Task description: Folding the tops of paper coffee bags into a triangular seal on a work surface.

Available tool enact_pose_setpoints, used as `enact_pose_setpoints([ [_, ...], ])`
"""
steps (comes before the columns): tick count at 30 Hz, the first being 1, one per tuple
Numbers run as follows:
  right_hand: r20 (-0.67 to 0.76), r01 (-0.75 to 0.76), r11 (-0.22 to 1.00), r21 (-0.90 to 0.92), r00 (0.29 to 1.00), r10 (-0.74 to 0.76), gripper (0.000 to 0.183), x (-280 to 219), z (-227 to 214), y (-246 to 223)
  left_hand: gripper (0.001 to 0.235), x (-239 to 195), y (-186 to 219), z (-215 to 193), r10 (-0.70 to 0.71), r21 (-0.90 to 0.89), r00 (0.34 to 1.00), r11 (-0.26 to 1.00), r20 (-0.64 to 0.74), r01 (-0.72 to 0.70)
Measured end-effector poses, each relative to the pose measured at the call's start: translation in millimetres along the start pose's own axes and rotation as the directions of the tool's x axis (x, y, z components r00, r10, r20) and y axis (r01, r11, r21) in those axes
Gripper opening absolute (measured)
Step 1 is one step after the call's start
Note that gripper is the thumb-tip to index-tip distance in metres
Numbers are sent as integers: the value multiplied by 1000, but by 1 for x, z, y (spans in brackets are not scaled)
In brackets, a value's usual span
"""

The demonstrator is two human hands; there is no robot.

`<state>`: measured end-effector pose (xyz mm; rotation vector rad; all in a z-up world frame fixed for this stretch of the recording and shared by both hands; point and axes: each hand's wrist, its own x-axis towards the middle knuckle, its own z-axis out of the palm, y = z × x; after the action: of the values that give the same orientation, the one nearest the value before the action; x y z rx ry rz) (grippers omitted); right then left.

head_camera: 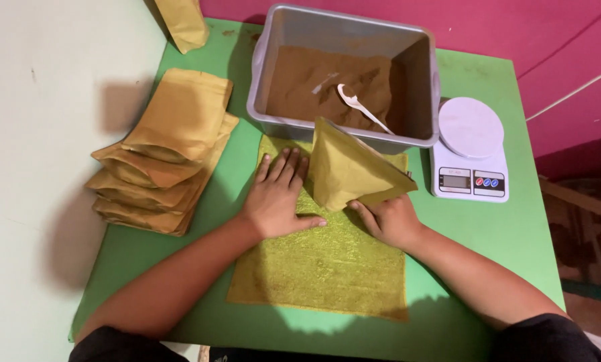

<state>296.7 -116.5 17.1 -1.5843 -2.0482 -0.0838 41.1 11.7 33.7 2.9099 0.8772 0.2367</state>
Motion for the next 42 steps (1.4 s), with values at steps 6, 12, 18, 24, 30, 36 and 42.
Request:
enact_pose_setpoints([
  [6,48,63,998,21,997,-64,39,15,-11,-9,125,1,1,-6,-17,-7,995,1000,99,18],
  [12,95,-19,999,32,995,16,46,24,-22,-19,124,1,2,-9,-18,2,994,1000,111,18],
  [18,108,-88,981,176,992,70,49,14,-17,-13,123,1,3,-10,-31,1,990,1000,139,31],
  [24,232,-157,981,116,964,127,51,28,-46,-20,123,2,3,-13,-33,-17,988,999,151,36],
  [30,-11,50,999,-1,999,-50,35,17,-5,-1,123,0,2,-7,-13,5,998,1000,66,13],
  [36,89,-4,986,168,996,-11,36,15,-5,5,123,-1,1,-2,-2,5,999,1000,34,2],
  [42,-90,62,977,205,995,-44,43,13,-10,2,121,1,0,-5,15,51,998,999,53,-17],
])
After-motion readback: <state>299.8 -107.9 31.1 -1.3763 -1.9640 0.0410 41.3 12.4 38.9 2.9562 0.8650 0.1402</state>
